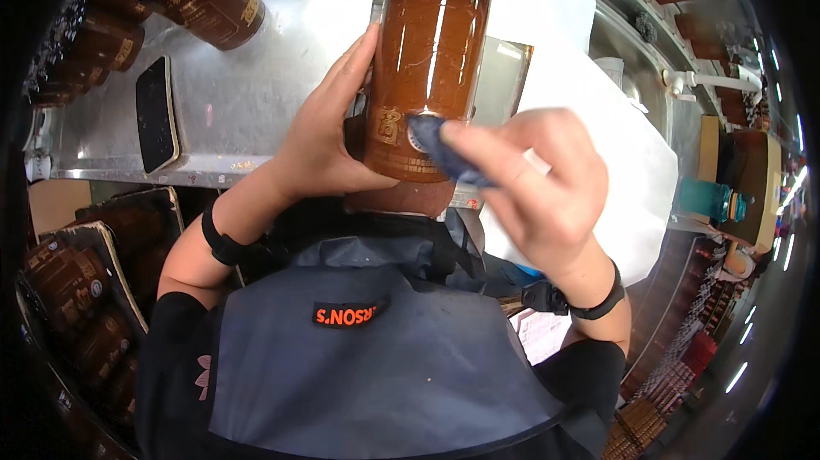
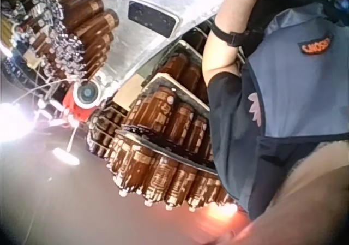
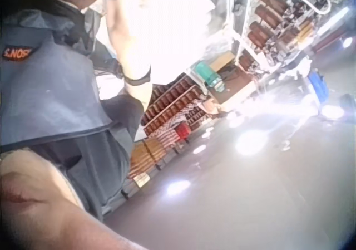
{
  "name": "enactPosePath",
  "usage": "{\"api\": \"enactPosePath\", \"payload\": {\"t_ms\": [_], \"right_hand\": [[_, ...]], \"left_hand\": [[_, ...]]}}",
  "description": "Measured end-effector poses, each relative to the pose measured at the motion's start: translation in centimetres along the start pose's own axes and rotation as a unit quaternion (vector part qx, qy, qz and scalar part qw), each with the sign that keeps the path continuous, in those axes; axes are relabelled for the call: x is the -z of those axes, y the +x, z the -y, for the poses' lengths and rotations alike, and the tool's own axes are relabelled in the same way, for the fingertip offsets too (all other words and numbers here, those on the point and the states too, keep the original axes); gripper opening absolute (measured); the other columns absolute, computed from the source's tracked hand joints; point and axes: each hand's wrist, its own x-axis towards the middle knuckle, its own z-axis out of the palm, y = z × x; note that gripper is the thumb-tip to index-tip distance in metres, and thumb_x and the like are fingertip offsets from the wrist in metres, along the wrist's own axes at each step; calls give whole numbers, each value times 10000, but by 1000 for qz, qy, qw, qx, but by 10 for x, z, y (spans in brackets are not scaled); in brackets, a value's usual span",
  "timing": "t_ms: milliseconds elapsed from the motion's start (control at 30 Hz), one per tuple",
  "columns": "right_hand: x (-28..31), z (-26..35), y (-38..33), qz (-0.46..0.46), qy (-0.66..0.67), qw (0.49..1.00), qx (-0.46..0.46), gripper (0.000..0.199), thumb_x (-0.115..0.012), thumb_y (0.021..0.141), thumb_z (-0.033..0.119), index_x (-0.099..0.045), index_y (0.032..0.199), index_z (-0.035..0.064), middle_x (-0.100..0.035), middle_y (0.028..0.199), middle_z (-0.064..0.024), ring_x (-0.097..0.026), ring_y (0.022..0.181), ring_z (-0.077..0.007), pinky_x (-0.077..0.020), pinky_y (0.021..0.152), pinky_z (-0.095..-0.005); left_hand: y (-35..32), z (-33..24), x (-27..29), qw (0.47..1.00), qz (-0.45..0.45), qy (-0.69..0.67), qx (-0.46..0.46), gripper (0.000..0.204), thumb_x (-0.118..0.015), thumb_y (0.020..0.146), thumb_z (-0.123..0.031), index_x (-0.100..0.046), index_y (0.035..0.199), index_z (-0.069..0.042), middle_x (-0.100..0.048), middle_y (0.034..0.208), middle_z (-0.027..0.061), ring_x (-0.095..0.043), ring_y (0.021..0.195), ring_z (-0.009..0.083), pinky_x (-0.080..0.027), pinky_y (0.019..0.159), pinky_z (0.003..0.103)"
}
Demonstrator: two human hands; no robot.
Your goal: Applying decorative and informational labels to brown glass bottles at a factory workstation.
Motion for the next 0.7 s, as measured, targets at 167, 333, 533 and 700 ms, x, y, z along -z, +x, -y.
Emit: {"api": "enactPosePath", "payload": {"t_ms": [167, 333, 533, 700], "right_hand": [[3, -2, 1, 4, 15, 1000, 6, 433, -685, 583, 73, -753, 1011, 71, -579, 734, -42, -565, 666, -229, -468, 577, -333], [2, -5, 4, 26, 82, 996, -31, 447, -697, 585, -4, -763, 1014, 107, -594, 738, -24, -576, 676, -200, -466, 583, -306], [-3, -5, 5, 63, 203, 976, -49, 355, -723, 668, -19, -749, 1010, 75, -612, 766, -48, -579, 687, -198, -478, 606, -305], [2, -8, 1, 18, 88, 993, -76, 352, -746, 634, 50, -751, 981, 110, -635, 796, -27, -598, 690, -188, -494, 599, -286]], "left_hand": [[3, -3, 2, 1000, -7, 11, -4, 1189, -900, 634, -239, -173, 1527, 58, -352, 1515, 244, -375, 1409, 334, -337, 1144, 410], [2, -2, 3, 1000, 11, -14, 9, 1182, -886, 632, -214, -166, 1527, 62, -361, 1515, 230, -381, 1404, 330, -317, 1154, 412], [3, 5, 3, 999, 17, 27, -12, 1237, -897, 630, -313, -129, 1525, 60, -304, 1524, 285, -356, 1404, 409, -362, 1131, 429], [3, 0, 1, 1000, 19, -9, 15, 1237, -900, 622, -287, -130, 1527, 54, -313, 1519, 281, -364, 1399, 406, -361, 1128, 437]]}}
